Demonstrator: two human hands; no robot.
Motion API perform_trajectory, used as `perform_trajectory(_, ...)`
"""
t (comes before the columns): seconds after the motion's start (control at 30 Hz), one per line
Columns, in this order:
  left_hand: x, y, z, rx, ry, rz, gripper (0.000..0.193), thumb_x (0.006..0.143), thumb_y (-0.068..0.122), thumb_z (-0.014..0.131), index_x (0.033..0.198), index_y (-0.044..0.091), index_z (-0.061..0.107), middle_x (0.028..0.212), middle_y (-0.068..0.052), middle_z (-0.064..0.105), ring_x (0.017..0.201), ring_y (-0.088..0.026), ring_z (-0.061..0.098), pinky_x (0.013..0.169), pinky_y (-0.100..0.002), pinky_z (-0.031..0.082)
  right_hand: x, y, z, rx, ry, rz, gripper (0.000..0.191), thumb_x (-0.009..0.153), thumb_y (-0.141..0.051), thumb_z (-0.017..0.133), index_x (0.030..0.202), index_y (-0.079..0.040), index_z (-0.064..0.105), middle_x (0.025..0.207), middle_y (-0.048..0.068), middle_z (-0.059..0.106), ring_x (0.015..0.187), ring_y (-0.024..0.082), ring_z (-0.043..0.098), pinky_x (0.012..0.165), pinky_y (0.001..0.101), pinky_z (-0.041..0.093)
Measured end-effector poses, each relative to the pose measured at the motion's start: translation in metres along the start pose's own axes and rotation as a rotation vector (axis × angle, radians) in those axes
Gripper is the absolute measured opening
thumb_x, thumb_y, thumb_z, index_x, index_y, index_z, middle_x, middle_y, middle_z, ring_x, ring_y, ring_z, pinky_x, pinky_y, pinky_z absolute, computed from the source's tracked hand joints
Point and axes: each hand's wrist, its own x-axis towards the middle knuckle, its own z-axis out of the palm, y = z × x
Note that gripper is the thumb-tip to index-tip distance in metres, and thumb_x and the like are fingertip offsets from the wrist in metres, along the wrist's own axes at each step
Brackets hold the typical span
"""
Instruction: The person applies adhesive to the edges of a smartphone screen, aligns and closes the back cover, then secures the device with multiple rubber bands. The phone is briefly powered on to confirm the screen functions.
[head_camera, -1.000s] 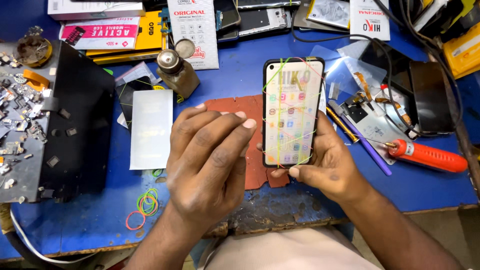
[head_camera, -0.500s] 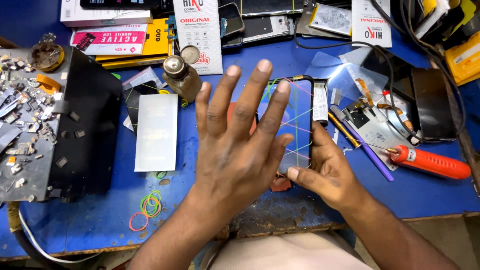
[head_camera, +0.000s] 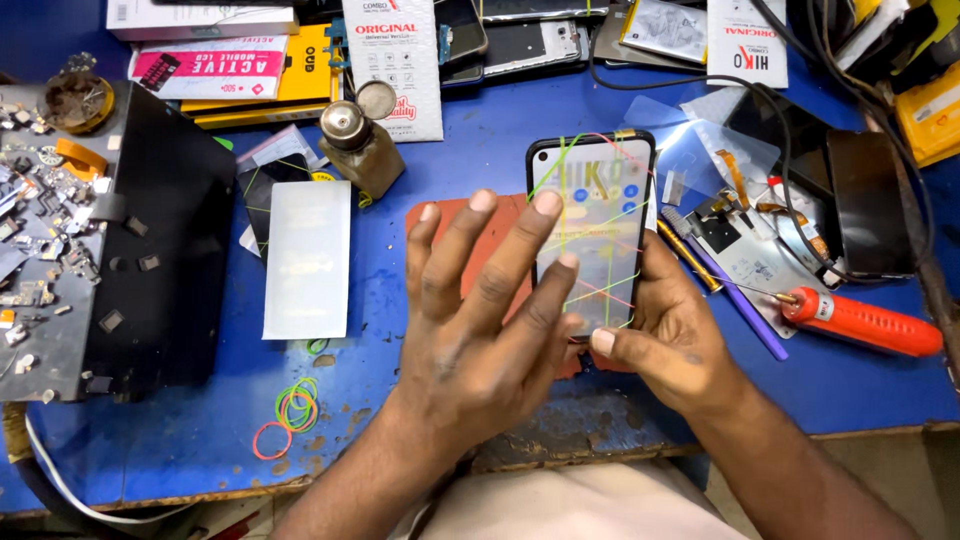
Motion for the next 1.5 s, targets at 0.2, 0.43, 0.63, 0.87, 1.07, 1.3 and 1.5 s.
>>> perform_trajectory(0.2,0.006,-0.003,0.002,0.068,-0.022,-0.082,0.049,0.108,0.03,0.07,0.152,0.01,0.058,0.167,-0.015,0.034,0.157,-0.04,0.019,0.13,-0.064,0.015,0.001,0.001,0.007,0.003,-0.035,-0.007,0.088,0.083,-0.004,0.064,0.161,-0.001,0.024,0.15,0.016,0.051,0.14,0.026,0.053,0.115,0.0393,0.046)
perform_trajectory(0.43,-0.002,0.003,0.006,0.042,-0.057,-0.049,0.047,0.106,0.034,0.071,0.143,0.007,0.063,0.164,-0.016,0.037,0.155,-0.042,0.02,0.127,-0.065,0.013,-0.001,0.005,-0.001,0.105,0.002,0.077,0.096,0.084,-0.002,0.064,0.169,-0.004,0.019,0.148,0.019,0.055,0.127,0.026,0.058,0.09,0.0351,0.051)
perform_trajectory(0.63,-0.015,0.006,0.006,-0.049,0.01,0.02,0.024,0.105,0.026,0.074,0.12,0.006,0.073,0.157,-0.014,0.05,0.153,-0.038,0.029,0.128,-0.062,0.02,0.001,0.007,-0.005,0.079,0.0,0.045,0.091,0.082,-0.001,0.063,0.162,-0.002,0.021,0.146,0.016,0.054,0.131,0.025,0.059,0.107,0.0383,0.051)
perform_trajectory(0.87,-0.014,0.007,0.007,-0.045,0.027,0.026,0.023,0.105,0.023,0.074,0.12,0.005,0.074,0.155,-0.013,0.052,0.151,-0.037,0.033,0.128,-0.062,0.022,0.001,0.007,-0.003,0.01,-0.04,-0.02,0.089,0.082,0.0,0.062,0.162,0.0,0.023,0.15,0.016,0.052,0.138,0.024,0.056,0.113,0.0364,0.049)
perform_trajectory(1.07,-0.02,0.008,0.008,-0.014,0.038,-0.02,0.026,0.105,0.026,0.073,0.122,0.007,0.074,0.154,-0.013,0.052,0.15,-0.036,0.033,0.128,-0.063,0.021,0.001,0.005,-0.003,0.053,-0.029,0.028,0.093,0.078,0.001,0.06,0.163,0.0,0.021,0.15,0.017,0.052,0.134,0.025,0.058,0.105,0.0358,0.052)
perform_trajectory(1.3,-0.021,0.004,0.009,0.077,0.002,-0.028,0.036,0.111,0.03,0.069,0.142,0.014,0.069,0.162,-0.011,0.042,0.154,-0.036,0.025,0.131,-0.062,0.016,0.003,0.006,0.0,0.05,-0.053,0.007,0.094,0.078,0.003,0.06,0.163,0.001,0.02,0.152,0.017,0.05,0.139,0.027,0.054,0.114,0.0397,0.048)
perform_trajectory(1.5,-0.016,0.002,0.014,0.087,-0.033,-0.009,0.042,0.108,0.033,0.069,0.146,0.015,0.066,0.163,-0.015,0.038,0.153,-0.042,0.021,0.127,-0.064,0.013,0.003,0.011,-0.002,0.043,-0.063,-0.007,0.092,0.08,0.003,0.061,0.163,0.0,0.021,0.153,0.015,0.049,0.141,0.027,0.052,0.116,0.0415,0.044)
